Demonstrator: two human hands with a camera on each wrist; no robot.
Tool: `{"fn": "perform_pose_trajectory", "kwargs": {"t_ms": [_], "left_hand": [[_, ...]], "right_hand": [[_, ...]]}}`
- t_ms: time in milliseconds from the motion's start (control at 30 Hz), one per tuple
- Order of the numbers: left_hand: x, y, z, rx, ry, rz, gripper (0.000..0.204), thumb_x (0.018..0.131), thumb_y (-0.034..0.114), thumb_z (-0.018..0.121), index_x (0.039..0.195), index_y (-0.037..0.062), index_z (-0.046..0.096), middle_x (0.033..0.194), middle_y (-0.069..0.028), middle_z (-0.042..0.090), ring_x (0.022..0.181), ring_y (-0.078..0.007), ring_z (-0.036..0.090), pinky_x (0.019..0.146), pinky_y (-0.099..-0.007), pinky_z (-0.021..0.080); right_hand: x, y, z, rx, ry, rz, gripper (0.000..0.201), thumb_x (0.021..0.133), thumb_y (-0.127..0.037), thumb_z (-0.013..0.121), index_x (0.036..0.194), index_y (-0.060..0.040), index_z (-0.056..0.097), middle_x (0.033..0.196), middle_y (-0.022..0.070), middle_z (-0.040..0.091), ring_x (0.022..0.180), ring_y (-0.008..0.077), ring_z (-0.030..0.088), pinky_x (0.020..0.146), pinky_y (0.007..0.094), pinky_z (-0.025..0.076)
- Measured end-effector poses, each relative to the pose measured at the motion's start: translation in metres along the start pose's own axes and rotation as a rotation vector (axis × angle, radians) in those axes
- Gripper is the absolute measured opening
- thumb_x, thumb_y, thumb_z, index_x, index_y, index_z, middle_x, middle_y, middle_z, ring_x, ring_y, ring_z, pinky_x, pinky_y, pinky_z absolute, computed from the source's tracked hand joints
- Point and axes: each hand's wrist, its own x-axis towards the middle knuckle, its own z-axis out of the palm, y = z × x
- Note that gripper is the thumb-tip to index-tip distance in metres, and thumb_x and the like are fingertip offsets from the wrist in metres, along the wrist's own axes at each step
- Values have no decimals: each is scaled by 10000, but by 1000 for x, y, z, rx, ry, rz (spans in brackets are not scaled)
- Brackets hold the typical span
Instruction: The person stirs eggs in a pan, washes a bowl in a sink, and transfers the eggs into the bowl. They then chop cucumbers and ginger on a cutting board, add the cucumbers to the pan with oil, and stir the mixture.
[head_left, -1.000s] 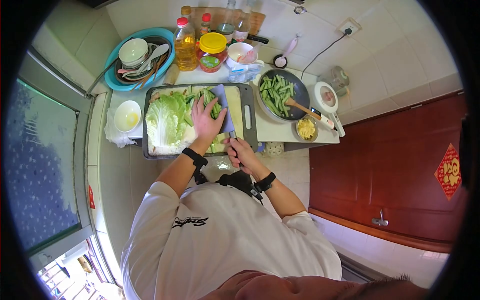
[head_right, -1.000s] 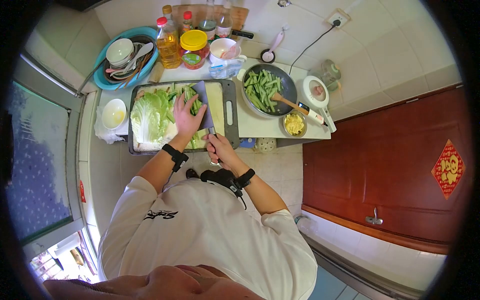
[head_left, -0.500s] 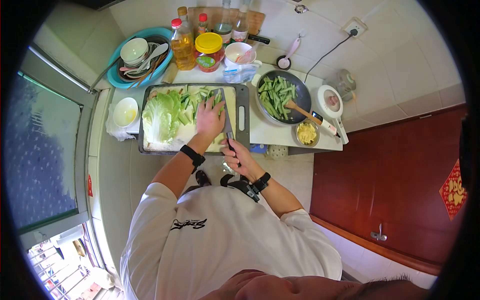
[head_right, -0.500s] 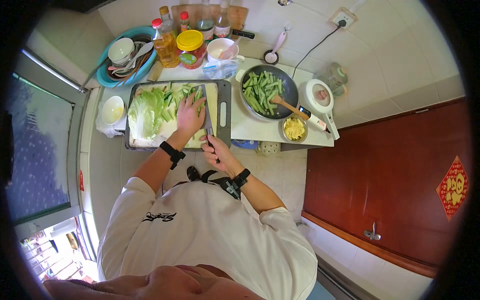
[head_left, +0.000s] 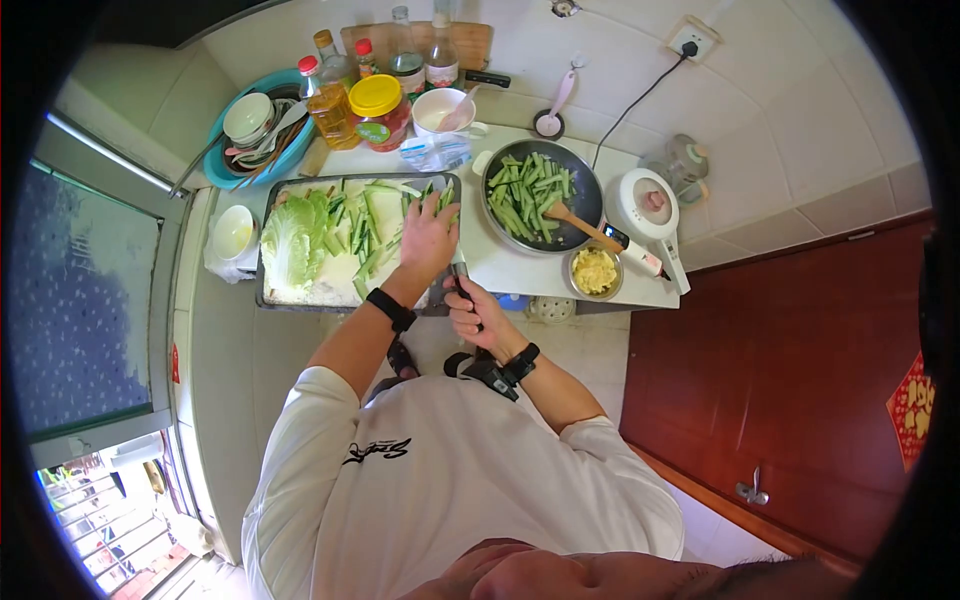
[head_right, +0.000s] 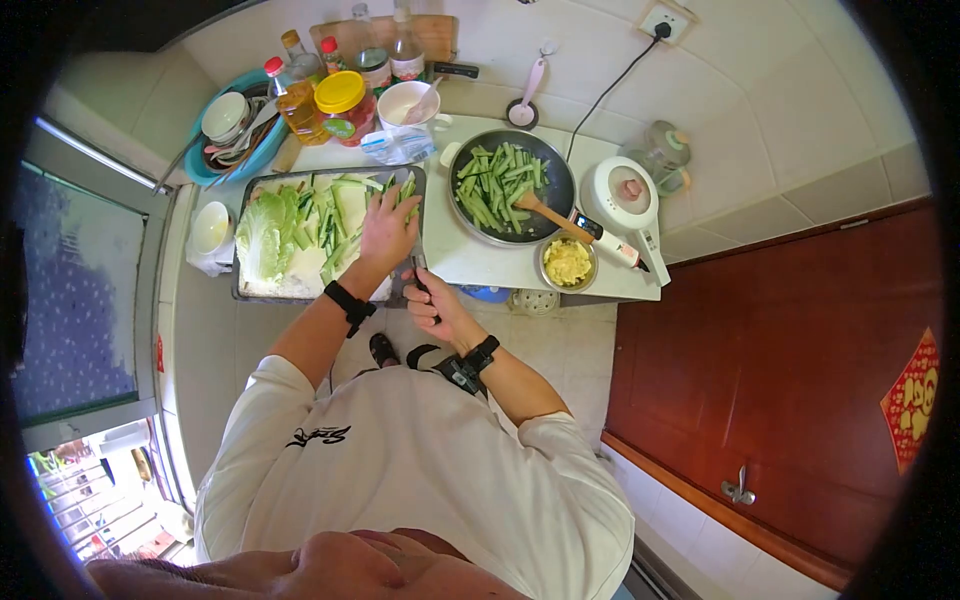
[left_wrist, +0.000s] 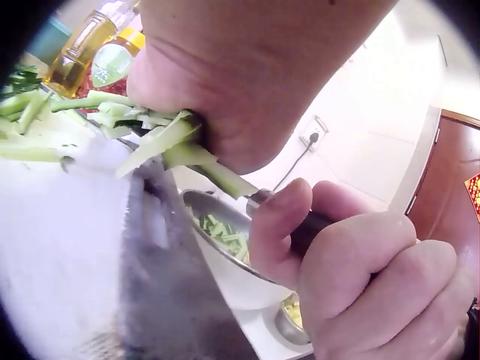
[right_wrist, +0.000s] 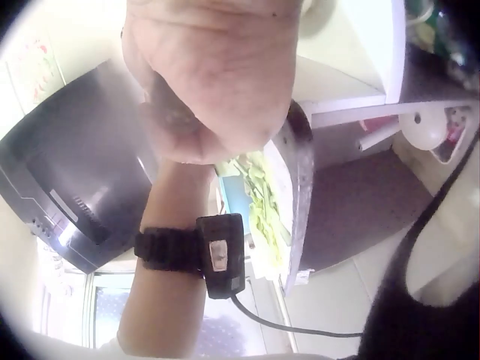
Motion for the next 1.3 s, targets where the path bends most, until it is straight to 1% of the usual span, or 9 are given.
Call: {"fn": "perform_pose_trajectory", "kwargs": {"t_ms": [267,467,600,800,900,1000,1033,1133,1300], "left_hand": [[59,86,79,-94,-50,139,342,828,165,663,1169,150,649,1312,-171,533,1167,-440,487,1005,-498,426],[100,109,191,-243,-170,-52,350,912,263,601,1253,185,620,1414,-194,476,1235,-452,470,1054,-496,401],[99,107,186,-104,-248,-24,312,910,311,612,1192,201,688,1463,-194,441,1301,-477,419,1097,-470,365],[97,90,149,-446,27,55,259,916,286,603,1032,89,724,1111,-171,682,1117,-372,598,981,-417,463],[117,91,135,-641,-134,-479,355,981,322,469,1034,61,704,1060,-177,689,1065,-358,612,921,-395,471],[132,80,175,-870,-32,-347,389,995,330,403,1088,78,684,1112,-188,673,1089,-373,593,956,-420,444],[130,75,184,-475,-193,-214,384,996,284,360,1147,76,645,1173,-197,649,1135,-390,559,999,-445,408],[126,73,192,-481,-115,-85,348,986,212,354,1172,81,617,1205,-198,632,1169,-403,526,1019,-463,390],[106,80,121,-738,97,-193,292,988,177,442,1174,49,627,1159,-200,646,1034,-385,610,931,-429,463]], "right_hand": [[-69,-78,-18,69,26,-183,257,1043,-362,447,1095,-126,536,639,-66,372,419,36,298,349,199,253],[-123,-171,-22,-442,600,-355,234,1039,-318,457,1044,-97,530,636,-67,366,438,34,308,365,202,248],[-151,-181,-9,-643,701,-421,213,1026,-293,476,966,-95,524,619,-54,400,419,54,340,359,223,280],[-151,-156,8,-684,716,-405,218,1027,-286,472,981,-81,529,619,-48,412,418,46,346,354,220,285],[-136,-143,7,-696,688,-461,226,1026,-294,481,1013,-72,526,620,-42,417,410,55,351,353,224,293],[-135,-133,15,-710,714,-524,235,1023,-298,492,1020,-65,522,624,-32,422,405,64,360,352,229,301],[-139,-127,20,-731,746,-541,232,1021,-294,497,1015,-63,524,623,-31,422,403,65,360,351,231,300],[-155,-113,17,-766,818,-582,215,1010,-278,522,996,-64,525,608,-29,420,398,68,368,350,234,300],[-179,-93,9,-1018,865,-568,180,1001,-257,547,974,-81,516,592,-46,433,400,47,373,348,225,300]]}}
